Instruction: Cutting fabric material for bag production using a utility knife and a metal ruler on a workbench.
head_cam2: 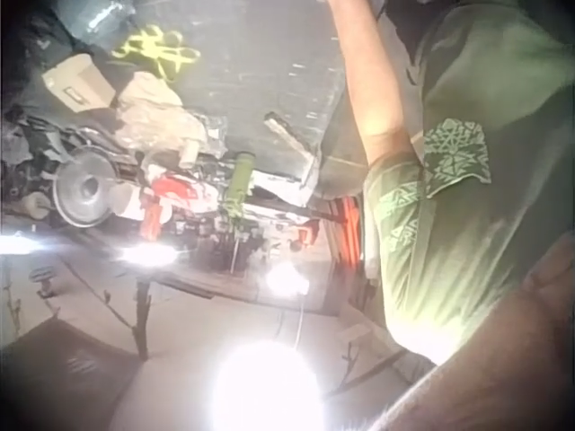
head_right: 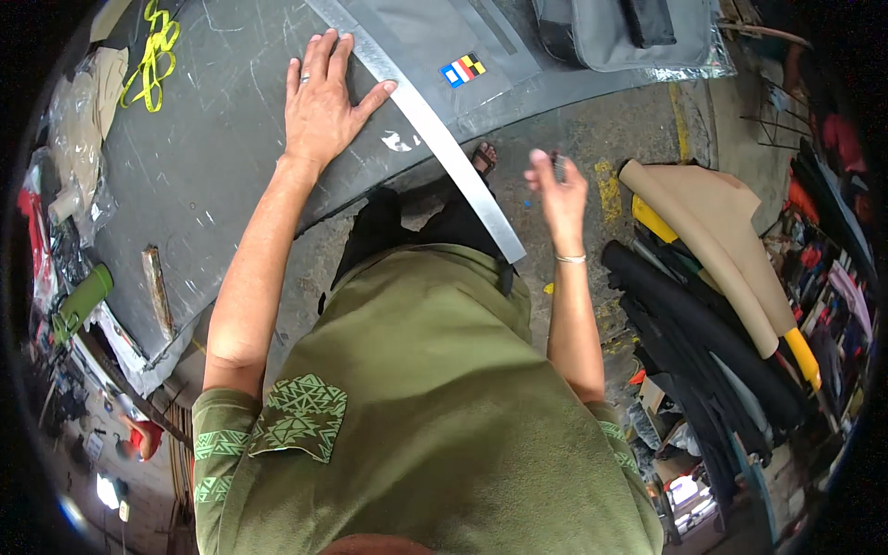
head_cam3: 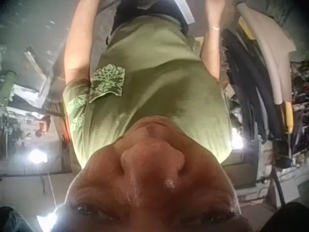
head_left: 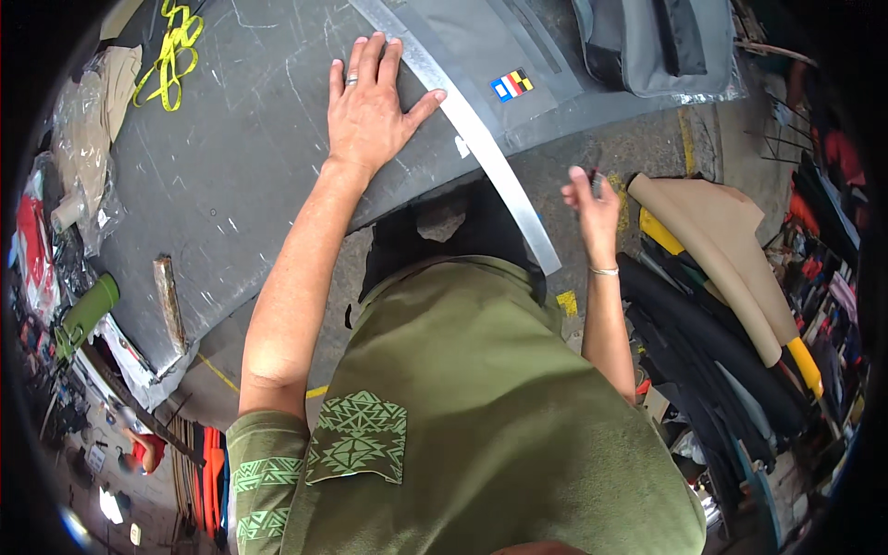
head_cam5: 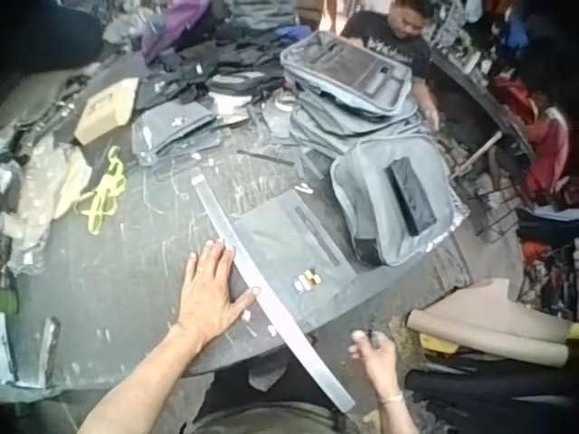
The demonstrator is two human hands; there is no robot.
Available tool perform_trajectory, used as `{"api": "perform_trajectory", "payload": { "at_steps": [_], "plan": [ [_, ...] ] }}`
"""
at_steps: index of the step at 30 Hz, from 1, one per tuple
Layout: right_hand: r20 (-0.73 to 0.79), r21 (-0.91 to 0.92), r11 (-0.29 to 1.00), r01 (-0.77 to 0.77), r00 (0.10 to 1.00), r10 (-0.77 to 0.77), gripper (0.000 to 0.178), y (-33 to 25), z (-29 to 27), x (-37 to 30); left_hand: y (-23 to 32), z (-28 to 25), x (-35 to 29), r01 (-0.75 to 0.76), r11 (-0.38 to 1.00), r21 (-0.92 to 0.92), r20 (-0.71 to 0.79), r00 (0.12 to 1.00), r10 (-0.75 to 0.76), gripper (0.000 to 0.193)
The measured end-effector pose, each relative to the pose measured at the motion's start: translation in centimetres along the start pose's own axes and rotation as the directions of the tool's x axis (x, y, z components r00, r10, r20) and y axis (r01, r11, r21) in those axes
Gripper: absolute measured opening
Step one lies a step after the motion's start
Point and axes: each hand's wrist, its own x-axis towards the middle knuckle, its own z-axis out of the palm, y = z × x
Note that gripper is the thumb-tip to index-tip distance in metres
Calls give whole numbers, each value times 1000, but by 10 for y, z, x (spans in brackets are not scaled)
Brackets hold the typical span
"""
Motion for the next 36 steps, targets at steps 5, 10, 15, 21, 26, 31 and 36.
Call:
{"api": "perform_trajectory", "payload": {
  "at_steps": [5,10,15,21,26,31,36],
  "plan": [
    [-160,135,985,-112,978,133,21,100,-48,-16,4,-12,12,-19,995,97,67,998,12,90],
    [-43,86,976,-201,978,205,22,159,-38,-33,13,-17,22,58,990,128,180,980,-80,88],
    [217,-118,954,-275,931,295,25,223,-57,-14,27,-35,37,132,964,232,352,912,-209,89],
    [264,-325,915,-239,906,331,18,261,-91,20,19,-27,46,155,951,269,377,891,-252,97],
    [312,-309,914,-264,880,359,19,263,-119,45,21,-27,56,145,943,300,451,849,-274,98],
    [286,-163,949,-271,907,309,22,257,-131,60,23,-27,59,170,946,276,487,824,-290,98],
    [304,-231,935,-270,893,333,25,268,-138,64,29,-30,62,165,954,251,509,815,-275,99]
  ]
}}
